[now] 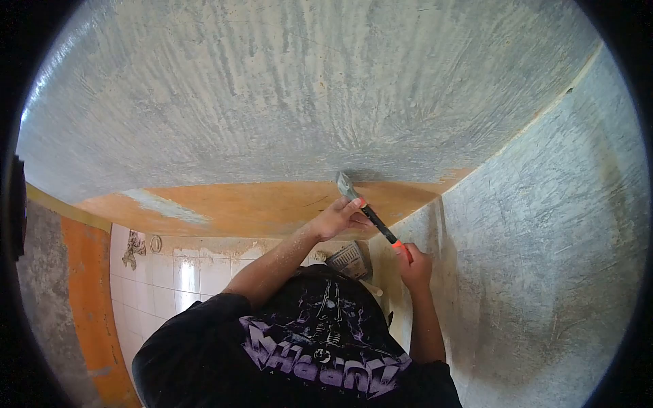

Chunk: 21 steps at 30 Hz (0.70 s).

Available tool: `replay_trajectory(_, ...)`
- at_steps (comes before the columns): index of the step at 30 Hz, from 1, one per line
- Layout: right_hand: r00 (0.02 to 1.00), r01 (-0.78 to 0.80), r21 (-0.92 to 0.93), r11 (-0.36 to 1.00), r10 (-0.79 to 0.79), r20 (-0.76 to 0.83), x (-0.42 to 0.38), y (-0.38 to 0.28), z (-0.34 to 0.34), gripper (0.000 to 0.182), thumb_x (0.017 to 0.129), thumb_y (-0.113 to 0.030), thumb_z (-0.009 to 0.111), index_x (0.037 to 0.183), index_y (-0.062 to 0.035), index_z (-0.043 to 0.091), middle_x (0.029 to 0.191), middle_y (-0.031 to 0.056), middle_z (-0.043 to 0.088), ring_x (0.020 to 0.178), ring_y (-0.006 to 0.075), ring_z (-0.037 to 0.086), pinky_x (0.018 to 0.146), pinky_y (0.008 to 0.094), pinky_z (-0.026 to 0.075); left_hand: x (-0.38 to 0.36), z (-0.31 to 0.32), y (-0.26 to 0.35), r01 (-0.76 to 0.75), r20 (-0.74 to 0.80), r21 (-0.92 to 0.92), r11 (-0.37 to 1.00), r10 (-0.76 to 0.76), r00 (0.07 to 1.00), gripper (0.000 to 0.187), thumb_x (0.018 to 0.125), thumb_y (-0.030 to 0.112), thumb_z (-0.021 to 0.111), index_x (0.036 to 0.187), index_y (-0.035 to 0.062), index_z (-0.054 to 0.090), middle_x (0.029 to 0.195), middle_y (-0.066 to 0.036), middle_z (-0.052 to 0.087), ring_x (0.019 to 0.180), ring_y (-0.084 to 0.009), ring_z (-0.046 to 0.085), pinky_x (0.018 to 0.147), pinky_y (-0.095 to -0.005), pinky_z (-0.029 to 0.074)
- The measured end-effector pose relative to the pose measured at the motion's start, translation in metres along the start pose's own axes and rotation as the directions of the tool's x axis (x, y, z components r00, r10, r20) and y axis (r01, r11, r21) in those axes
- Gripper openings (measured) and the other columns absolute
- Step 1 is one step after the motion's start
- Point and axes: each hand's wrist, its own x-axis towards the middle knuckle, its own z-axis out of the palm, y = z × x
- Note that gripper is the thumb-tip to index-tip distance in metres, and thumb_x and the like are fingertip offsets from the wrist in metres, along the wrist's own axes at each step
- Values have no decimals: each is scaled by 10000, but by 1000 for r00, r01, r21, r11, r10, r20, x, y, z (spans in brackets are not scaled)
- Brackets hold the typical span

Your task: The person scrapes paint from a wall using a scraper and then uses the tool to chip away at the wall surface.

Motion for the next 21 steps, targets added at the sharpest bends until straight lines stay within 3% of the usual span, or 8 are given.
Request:
replay_trajectory(11,995,33,-52,998,-38,-93,-6,7,-8,238,897,-294,667,881,-56,667,604,141,571,521,287,586,508,379,432,2,11,14,41,88,-20,999,-39,995,455,1042,401,430,1276,13,462,1246,-131,582,1072,-231,643,937,-383,525)
replay_trajectory(17,996,66,-71,995,-70,-54,3,-4,-9,221,889,-276,672,868,-57,657,602,149,557,513,295,574,507,382,431,-2,2,10,68,89,-67,995,-62,994,479,1046,395,421,1297,-13,444,1245,-152,576,1080,-233,643,928,-361,518)
replay_trajectory(19,997,63,-86,994,-66,-31,2,1,1,228,898,-272,671,890,-45,657,608,135,554,512,262,555,511,365,423,-8,-4,15,76,61,-65,995,-72,996,481,1048,394,417,1291,-19,449,1234,-157,582,1076,-231,646,928,-350,516)
replay_trajectory(21,996,76,-74,994,-79,-47,0,5,6,233,900,-271,673,898,-39,657,614,129,553,511,245,545,513,356,420,-5,-9,14,42,137,-45,998,-35,990,462,1044,401,427,1270,-1,459,1196,-145,608,1049,-219,657,917,-346,523)
